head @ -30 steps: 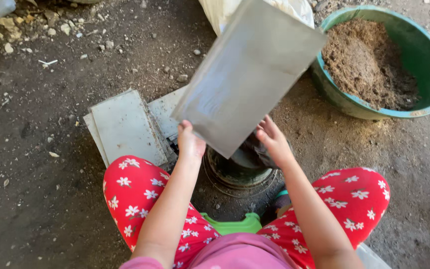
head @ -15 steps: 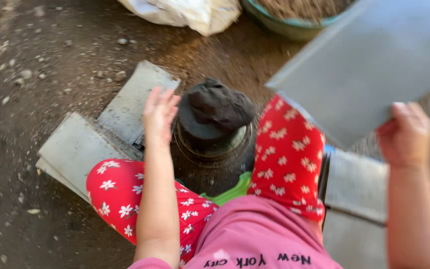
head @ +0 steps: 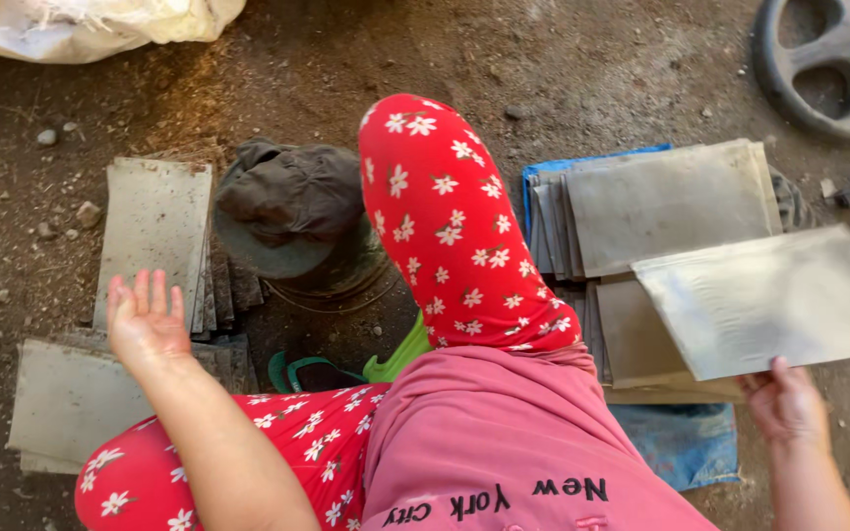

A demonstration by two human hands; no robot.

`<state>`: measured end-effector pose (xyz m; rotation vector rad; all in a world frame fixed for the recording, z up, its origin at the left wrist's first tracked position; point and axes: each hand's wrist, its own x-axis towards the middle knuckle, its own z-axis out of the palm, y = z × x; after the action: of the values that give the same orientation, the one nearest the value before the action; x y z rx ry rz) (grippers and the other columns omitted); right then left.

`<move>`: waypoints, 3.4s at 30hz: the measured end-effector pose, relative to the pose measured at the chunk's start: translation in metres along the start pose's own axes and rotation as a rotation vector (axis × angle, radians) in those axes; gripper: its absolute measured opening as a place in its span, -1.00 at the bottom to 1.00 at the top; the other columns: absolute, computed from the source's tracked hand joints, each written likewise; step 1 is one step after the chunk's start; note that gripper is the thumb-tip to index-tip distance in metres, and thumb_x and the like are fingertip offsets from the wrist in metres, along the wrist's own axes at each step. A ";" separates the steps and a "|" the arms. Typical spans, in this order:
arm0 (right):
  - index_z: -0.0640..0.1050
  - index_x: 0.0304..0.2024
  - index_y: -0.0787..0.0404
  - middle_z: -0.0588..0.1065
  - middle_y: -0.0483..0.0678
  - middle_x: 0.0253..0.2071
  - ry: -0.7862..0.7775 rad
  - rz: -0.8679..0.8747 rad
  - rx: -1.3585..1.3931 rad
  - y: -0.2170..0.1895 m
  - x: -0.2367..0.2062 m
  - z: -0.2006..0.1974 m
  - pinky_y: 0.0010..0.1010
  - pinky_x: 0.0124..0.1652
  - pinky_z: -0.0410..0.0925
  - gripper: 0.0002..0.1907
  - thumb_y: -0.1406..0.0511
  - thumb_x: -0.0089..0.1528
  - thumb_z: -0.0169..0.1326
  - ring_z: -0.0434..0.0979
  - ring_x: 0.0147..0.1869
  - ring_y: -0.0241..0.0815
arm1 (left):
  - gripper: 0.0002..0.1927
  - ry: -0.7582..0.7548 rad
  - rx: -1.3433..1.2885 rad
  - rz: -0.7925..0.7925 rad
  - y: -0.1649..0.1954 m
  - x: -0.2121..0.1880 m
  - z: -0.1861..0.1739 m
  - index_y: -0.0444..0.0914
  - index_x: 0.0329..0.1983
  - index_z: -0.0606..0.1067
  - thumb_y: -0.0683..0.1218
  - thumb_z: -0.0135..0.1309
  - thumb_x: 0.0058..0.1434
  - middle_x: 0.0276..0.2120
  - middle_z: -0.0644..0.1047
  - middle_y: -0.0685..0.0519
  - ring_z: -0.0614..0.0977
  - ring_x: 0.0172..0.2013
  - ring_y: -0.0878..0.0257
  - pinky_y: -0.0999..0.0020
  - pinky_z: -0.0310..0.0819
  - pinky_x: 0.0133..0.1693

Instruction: The person sits on a small stool and wipes rectangular tiles with a dark cloth. They handle the tiles one at a time, wiping both sides and stacking the cleaned tiles to the side.

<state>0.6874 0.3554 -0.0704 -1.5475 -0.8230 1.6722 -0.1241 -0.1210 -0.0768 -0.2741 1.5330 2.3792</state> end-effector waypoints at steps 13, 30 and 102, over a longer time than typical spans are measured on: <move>0.59 0.21 0.32 0.57 0.32 0.07 0.127 -0.402 -1.499 -0.039 0.051 0.114 0.05 0.11 0.38 -0.45 0.02 0.39 0.10 0.55 0.17 0.35 | -0.31 0.117 -0.100 -0.052 -0.006 -0.007 0.007 -0.04 0.58 0.05 0.03 -0.05 0.43 0.53 0.06 -0.14 0.23 0.49 -0.14 -0.25 0.06 0.38; 0.57 0.20 -0.30 0.16 0.10 0.50 -1.246 -1.488 -1.401 0.072 -0.142 0.753 0.53 0.08 0.10 -0.39 0.03 0.06 0.32 0.04 0.45 0.45 | -0.50 0.847 -0.179 0.167 -0.059 -0.044 -0.022 -0.15 0.25 0.34 -0.13 0.11 0.23 -0.30 0.49 0.06 0.47 -0.40 0.29 0.35 0.27 -0.48; 0.60 0.10 -0.30 0.27 0.12 0.35 -1.118 -1.689 -1.081 0.097 -0.112 0.750 0.31 0.09 0.21 -0.38 0.09 -0.07 0.35 0.28 0.32 0.36 | -0.62 0.709 -0.186 0.620 -0.005 -0.049 0.010 -0.36 0.20 0.42 -0.28 0.07 0.31 0.03 0.57 -0.01 0.57 -0.02 0.23 0.24 0.43 0.08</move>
<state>-0.0632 0.2158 -0.0281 0.2935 -2.7282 0.4473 -0.0764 -0.1173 -0.0619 -0.8737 1.8882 3.1351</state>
